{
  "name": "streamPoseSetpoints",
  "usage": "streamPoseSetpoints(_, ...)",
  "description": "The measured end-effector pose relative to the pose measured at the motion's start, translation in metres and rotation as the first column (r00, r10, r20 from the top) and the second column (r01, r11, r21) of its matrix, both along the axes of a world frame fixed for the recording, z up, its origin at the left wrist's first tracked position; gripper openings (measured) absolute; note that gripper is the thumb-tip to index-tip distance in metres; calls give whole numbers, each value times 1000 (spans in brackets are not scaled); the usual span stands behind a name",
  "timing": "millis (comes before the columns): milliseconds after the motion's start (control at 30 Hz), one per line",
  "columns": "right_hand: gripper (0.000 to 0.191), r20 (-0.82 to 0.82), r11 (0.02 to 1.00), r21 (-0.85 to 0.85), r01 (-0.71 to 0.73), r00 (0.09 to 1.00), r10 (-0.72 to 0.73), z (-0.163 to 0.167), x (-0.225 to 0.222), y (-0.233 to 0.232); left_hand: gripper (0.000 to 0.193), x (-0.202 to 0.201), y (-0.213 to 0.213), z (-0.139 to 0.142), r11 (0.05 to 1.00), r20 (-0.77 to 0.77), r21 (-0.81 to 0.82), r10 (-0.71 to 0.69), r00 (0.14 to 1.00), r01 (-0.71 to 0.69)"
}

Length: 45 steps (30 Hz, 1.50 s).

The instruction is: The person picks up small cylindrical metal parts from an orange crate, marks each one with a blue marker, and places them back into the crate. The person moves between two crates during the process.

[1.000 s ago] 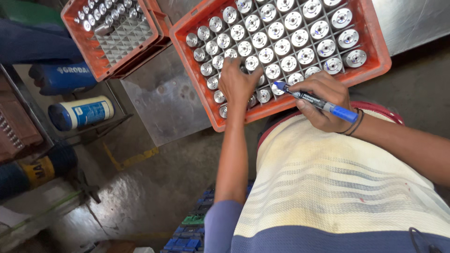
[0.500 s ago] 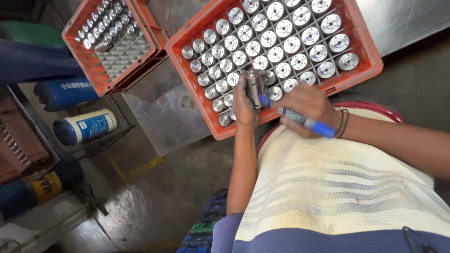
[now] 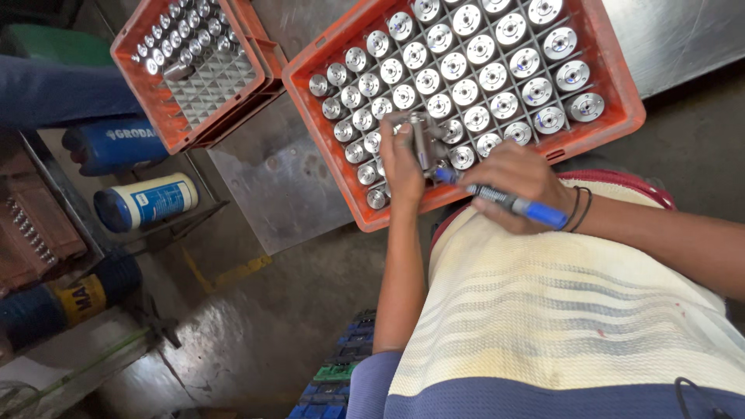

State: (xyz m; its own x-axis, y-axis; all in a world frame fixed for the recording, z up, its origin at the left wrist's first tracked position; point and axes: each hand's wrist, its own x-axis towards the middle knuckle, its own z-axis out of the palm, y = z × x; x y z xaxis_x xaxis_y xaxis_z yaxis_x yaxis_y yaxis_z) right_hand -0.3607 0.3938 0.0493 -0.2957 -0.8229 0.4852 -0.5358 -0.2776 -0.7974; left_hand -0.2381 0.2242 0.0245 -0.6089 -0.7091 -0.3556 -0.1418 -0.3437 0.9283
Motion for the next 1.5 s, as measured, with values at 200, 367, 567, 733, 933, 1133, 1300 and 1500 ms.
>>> streamPoseSetpoints(200, 22, 62, 993, 55, 107, 992, -110, -2, -9, 3, 63, 17, -21, 26, 573, 615, -656, 27, 788, 492)
streamPoseSetpoints(367, 22, 63, 992, 73, 103, 992, -107, -3, -11, 1, 56, 16, -33, 6, 602, 777, -595, 263, 572, 532)
streamPoseSetpoints(567, 22, 50, 991, 68, 118, 991, -121, 5, -13, -3, 42, 52, -77, 32, 421, 433, -818, 5, 901, 391)
streamPoseSetpoints(733, 22, -147, 985, -48, -166, 977, 157, 14, -6, -19, 42, 36, -45, 0, 994, -144, -110, 4, 990, -20)
streamPoseSetpoints(933, 22, -139, 989, 18, -145, 979, 146, 11, 0, -25, 35, 17, 0, -34, 930, -149, 330, 219, 964, -160)
streamPoseSetpoints(1133, 21, -68, 991, 23, -131, 989, 132, 0, 0, -17, 24, 17, 2, -37, 964, -267, 234, 187, 945, -125)
streamPoseSetpoints(1300, 22, -7, 995, 6, -102, 995, 102, -3, 1, -17, 29, 14, 2, -31, 936, -271, 328, 222, 937, -127)
streamPoseSetpoints(1500, 22, 36, 999, 45, -2, 999, 0, 1, -3, -15, 36, 24, -18, 24, 758, 555, -593, 140, 820, 272)
